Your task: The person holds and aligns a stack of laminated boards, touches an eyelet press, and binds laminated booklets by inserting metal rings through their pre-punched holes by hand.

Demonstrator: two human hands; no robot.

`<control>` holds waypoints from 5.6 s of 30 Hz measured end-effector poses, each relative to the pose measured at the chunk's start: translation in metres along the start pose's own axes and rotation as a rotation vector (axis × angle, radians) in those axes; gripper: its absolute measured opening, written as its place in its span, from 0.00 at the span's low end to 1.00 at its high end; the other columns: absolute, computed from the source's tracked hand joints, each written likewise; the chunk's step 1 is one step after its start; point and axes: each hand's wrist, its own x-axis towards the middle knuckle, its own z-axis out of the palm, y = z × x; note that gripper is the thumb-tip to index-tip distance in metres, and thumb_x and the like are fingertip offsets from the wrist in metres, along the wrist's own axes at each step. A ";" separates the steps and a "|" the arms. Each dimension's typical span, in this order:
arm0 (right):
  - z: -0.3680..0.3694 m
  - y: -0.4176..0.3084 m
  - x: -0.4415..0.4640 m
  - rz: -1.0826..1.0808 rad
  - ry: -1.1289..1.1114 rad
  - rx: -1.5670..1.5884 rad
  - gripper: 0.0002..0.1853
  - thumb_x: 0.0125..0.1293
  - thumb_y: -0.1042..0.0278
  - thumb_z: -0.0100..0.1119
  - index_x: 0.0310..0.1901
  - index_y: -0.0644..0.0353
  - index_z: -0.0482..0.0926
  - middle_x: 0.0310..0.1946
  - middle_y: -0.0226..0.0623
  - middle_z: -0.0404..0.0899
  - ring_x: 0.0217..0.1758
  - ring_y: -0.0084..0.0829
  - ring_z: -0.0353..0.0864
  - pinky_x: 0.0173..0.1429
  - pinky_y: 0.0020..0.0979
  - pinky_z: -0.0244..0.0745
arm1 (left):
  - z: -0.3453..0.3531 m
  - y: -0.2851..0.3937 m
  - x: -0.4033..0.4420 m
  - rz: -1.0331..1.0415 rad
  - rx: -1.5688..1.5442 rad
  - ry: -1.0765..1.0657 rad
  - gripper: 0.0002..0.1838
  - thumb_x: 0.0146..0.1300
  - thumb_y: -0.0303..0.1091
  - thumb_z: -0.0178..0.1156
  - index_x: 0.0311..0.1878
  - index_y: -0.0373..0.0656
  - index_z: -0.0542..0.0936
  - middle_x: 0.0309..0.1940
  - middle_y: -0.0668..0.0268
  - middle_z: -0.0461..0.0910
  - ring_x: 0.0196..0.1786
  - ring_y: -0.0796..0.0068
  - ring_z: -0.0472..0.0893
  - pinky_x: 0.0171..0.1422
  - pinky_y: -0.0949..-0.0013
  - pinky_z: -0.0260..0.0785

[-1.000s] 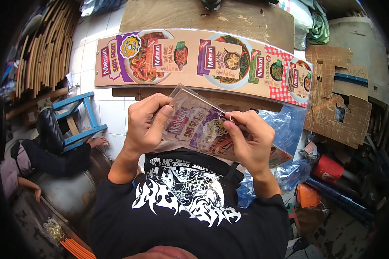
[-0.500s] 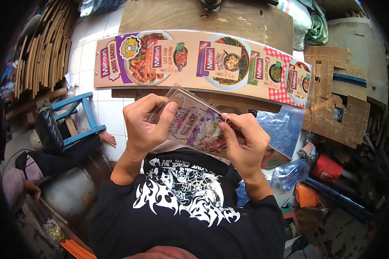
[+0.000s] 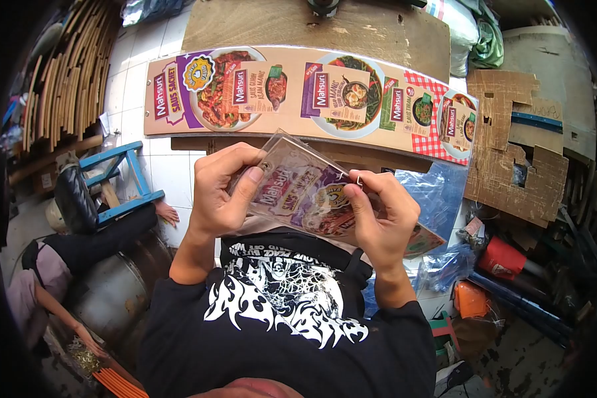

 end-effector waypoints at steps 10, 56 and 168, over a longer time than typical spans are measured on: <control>-0.001 -0.004 -0.003 -0.041 -0.014 -0.071 0.09 0.60 0.83 0.63 0.42 0.70 0.80 0.35 0.33 0.78 0.36 0.17 0.74 0.40 0.17 0.68 | 0.002 0.002 0.001 0.029 0.068 0.013 0.07 0.52 0.21 0.58 0.34 0.31 0.79 0.25 0.55 0.78 0.25 0.61 0.79 0.31 0.68 0.69; 0.000 -0.007 0.000 -0.063 0.006 -0.056 0.08 0.57 0.84 0.65 0.40 0.70 0.81 0.32 0.39 0.81 0.32 0.22 0.79 0.36 0.20 0.73 | -0.002 0.008 0.003 -0.055 0.046 0.006 0.06 0.51 0.24 0.62 0.31 0.31 0.80 0.22 0.58 0.79 0.23 0.69 0.79 0.29 0.72 0.68; 0.013 0.002 0.080 -0.018 -0.615 0.432 0.10 0.49 0.80 0.70 0.36 0.68 0.85 0.28 0.37 0.84 0.32 0.25 0.81 0.39 0.25 0.73 | -0.040 -0.006 0.033 -0.445 -0.756 -0.346 0.07 0.64 0.26 0.61 0.42 0.31 0.80 0.32 0.68 0.80 0.35 0.85 0.77 0.39 0.80 0.71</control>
